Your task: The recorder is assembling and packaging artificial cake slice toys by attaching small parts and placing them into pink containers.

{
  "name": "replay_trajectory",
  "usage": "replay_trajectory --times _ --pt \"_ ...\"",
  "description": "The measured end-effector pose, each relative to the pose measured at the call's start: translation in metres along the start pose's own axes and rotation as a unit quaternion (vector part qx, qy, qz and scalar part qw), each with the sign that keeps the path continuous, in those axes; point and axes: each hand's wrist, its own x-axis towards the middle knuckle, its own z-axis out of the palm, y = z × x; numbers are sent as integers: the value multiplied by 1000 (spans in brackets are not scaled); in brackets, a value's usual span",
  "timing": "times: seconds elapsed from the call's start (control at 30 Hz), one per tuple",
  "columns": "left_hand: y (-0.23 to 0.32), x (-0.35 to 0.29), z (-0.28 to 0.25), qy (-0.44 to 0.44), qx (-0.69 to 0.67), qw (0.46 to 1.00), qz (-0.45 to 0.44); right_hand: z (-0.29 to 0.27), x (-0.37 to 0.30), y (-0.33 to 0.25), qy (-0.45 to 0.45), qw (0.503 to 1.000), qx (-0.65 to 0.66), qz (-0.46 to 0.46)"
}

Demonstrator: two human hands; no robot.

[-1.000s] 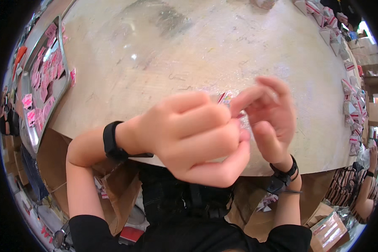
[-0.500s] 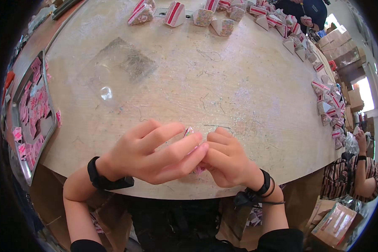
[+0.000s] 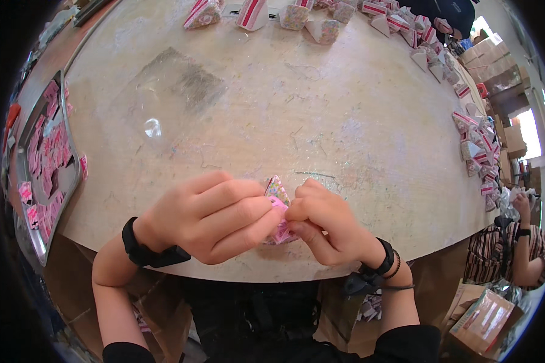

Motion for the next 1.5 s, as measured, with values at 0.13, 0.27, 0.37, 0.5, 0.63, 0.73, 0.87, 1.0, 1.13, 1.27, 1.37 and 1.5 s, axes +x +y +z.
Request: replay_trajectory --times 0.13,0.27,0.37,0.5,0.63,0.73,0.87,1.0,1.13,1.27,1.37,1.5 --pt "0 0 -4 3 -21 1000 -14 3 0 -1 9 1000 3 1" --pt "1 -3 -1 7 -43 999 -22 5 -2 -1 11 1000 9 3" --pt "1 -3 1 15 -58 998 -27 8 0 -1 28 1000 6 -10" --pt "3 -1 2 7 -35 999 -12 12 4 -4 106 994 18 -6" --pt "8 -1 -2 23 11 1000 14 8 0 -16 49 993 76 77" --pt "9 -1 -6 -1 13 1000 13 8 -3 -14 72 981 156 94" --pt "11 -3 -5 -9 25 1000 17 9 -3 -11 96 970 192 111" --pt "15 -1 -4 -8 19 1000 4 8 -4 -17 91 949 254 161" --pt "12 2 0 -13 -10 999 -32 7 -8 -14 110 938 283 168" --pt "5 -1 11 -13 -157 980 -120 -2 -11 -13 111 943 274 151" --pt "1 -12 23 -42 -281 930 -232 -10 -4 2 160 942 287 66" --pt "-2 -11 58 -89 -337 922 -170 -76 -14 -5 242 913 321 73"
